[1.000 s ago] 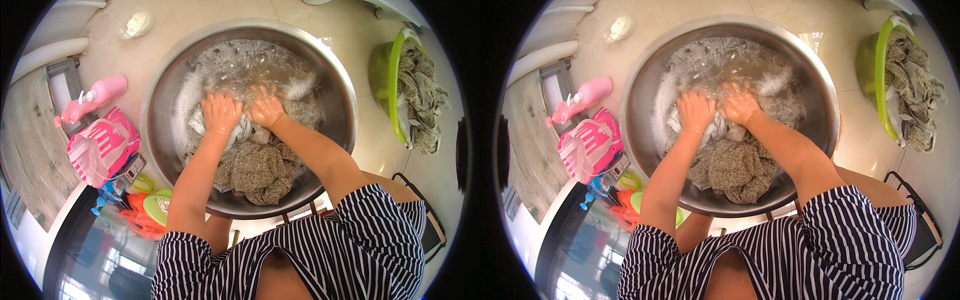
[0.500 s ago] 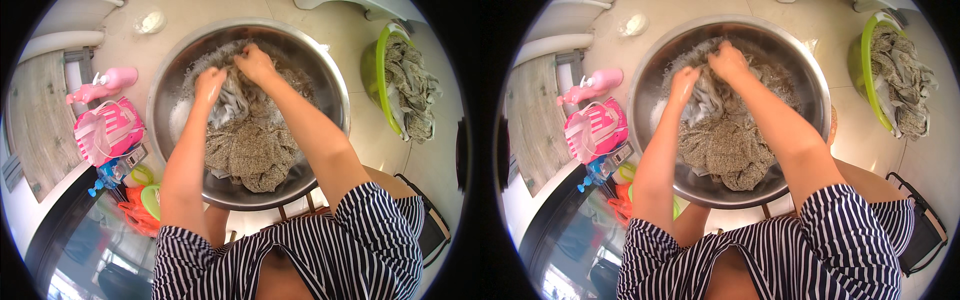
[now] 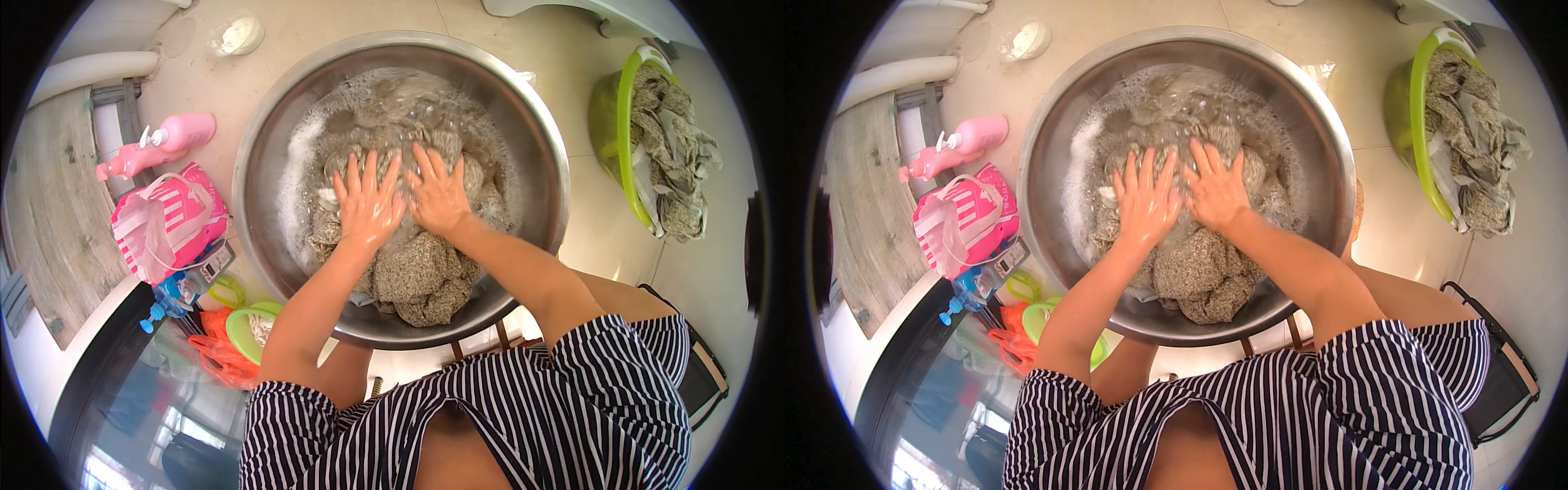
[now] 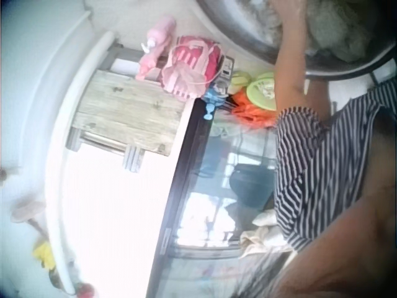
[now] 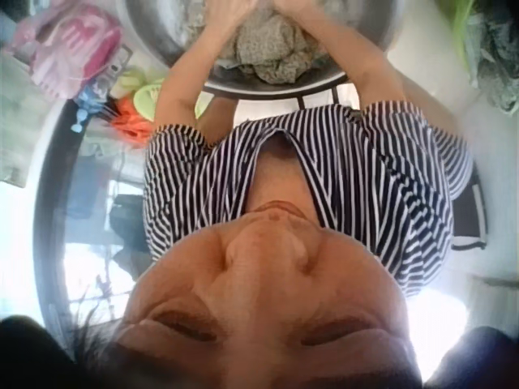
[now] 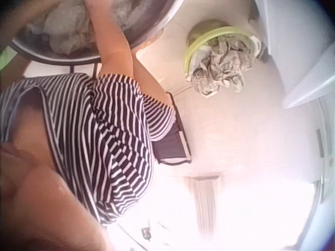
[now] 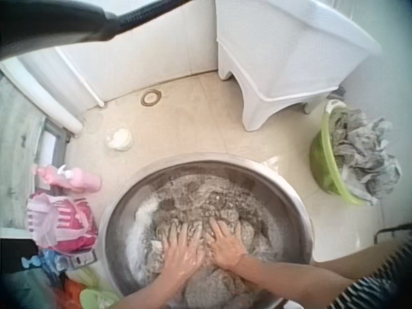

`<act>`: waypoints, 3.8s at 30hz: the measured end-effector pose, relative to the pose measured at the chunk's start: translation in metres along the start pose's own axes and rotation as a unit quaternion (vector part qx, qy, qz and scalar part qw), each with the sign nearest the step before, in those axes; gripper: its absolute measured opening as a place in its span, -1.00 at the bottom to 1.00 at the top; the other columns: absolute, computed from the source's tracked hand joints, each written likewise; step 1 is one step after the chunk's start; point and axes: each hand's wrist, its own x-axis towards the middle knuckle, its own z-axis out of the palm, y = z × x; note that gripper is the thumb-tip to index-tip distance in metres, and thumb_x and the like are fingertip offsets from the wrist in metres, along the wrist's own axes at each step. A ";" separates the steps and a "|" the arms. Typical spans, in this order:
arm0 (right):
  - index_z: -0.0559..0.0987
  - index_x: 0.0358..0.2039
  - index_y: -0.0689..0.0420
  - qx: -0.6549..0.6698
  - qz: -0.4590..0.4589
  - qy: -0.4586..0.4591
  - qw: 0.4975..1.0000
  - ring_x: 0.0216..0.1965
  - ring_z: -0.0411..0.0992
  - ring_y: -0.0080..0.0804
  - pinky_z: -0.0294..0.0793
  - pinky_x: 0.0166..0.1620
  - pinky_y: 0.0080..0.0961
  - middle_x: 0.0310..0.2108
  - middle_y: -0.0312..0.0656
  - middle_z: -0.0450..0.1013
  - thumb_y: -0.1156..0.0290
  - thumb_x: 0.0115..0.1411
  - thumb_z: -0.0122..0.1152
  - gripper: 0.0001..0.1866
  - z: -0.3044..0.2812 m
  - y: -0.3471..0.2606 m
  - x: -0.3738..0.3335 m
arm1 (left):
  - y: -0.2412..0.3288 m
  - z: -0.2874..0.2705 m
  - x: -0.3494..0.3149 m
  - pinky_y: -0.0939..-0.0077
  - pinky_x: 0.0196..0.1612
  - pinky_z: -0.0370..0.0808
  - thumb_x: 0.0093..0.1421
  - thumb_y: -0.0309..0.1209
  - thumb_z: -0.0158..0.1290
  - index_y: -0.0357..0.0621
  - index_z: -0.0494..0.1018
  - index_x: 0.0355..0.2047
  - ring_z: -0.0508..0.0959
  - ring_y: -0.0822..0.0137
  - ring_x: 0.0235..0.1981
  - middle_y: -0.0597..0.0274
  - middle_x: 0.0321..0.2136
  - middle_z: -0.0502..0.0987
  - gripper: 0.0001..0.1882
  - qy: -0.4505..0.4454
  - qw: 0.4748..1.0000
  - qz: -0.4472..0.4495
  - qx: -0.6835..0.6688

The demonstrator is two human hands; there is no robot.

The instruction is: The person washes a piece of clothing in a basin of soapy water by hand, scrubbing the fabric against itself and squeezing it.

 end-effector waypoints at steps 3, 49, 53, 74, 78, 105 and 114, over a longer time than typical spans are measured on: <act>0.20 0.37 -0.01 -0.055 0.012 -0.188 0.981 0.46 -0.10 -0.10 -0.11 0.34 0.38 0.48 -0.10 -0.10 0.09 0.38 -0.17 -0.41 -0.023 0.007 0.052 | -0.007 0.013 0.040 -0.41 0.20 0.12 0.18 -0.15 -0.05 0.02 0.41 0.15 0.28 -0.08 0.23 -0.09 0.24 0.31 -0.48 -0.037 0.995 -0.090 0.020; 0.43 0.23 -0.01 0.170 0.168 -0.220 0.946 0.22 0.28 -0.02 0.15 0.30 -0.03 0.23 0.00 0.31 -0.09 0.33 -0.14 -0.40 -0.016 0.049 0.143 | -0.019 -0.020 0.141 0.04 0.15 0.38 0.28 -0.07 -0.16 -0.13 0.58 -0.03 0.54 -0.02 0.07 -0.07 0.00 0.58 -0.49 -0.342 0.906 -0.249 -0.004; 0.51 0.16 0.04 0.209 0.226 -0.200 0.930 0.12 0.45 -0.01 0.27 0.28 -0.19 0.14 0.02 0.45 -0.03 0.33 -0.09 -0.45 -0.058 0.023 0.152 | -0.061 -0.002 0.130 0.16 0.00 0.43 0.23 -0.11 -0.07 -0.16 0.62 -0.14 0.59 0.02 -0.13 -0.08 -0.17 0.62 -0.56 -0.059 0.927 -0.311 -0.199; 0.50 0.10 -0.07 -0.002 0.022 -0.044 0.999 0.27 0.20 -0.11 0.16 0.17 0.26 0.24 -0.16 0.31 0.03 0.22 0.04 -0.52 -0.005 0.025 0.059 | -0.023 0.001 0.063 -0.02 0.16 0.27 0.16 -0.10 0.07 0.12 0.50 0.03 0.31 0.11 0.19 0.08 0.04 0.41 -0.57 -0.035 0.999 0.009 -0.016; 0.56 0.09 -0.03 -0.037 0.017 -0.301 0.953 0.16 0.40 -0.14 0.22 0.28 -0.13 0.16 -0.02 0.42 -0.02 0.27 -0.03 -0.49 -0.017 0.044 0.105 | -0.019 0.000 0.102 0.12 0.13 0.39 0.28 -0.11 -0.04 -0.09 0.44 0.12 0.43 0.02 0.09 -0.07 0.05 0.46 -0.51 -0.287 0.907 -0.286 -0.118; 0.35 0.28 -0.05 -0.017 -0.017 -0.108 0.994 0.48 -0.34 0.03 -0.16 0.32 0.38 0.38 0.03 0.06 -0.27 0.24 -0.07 -0.26 0.000 0.007 -0.016 | 0.000 0.007 0.006 -0.38 0.31 -0.03 0.03 -0.19 0.14 0.18 0.37 0.21 0.25 -0.01 0.25 0.05 0.24 0.27 -0.34 0.041 0.999 -0.001 0.007; 0.35 0.27 0.01 -0.033 -0.016 -0.255 0.966 0.24 0.30 -0.03 0.10 0.27 0.18 0.17 0.11 0.37 -0.38 0.22 -0.18 -0.17 -0.031 0.048 0.084 | -0.023 0.043 0.080 -0.03 0.27 0.25 0.27 -0.15 -0.09 -0.04 0.52 0.05 0.41 -0.09 0.20 -0.03 0.13 0.47 -0.57 -0.056 0.985 -0.154 -0.056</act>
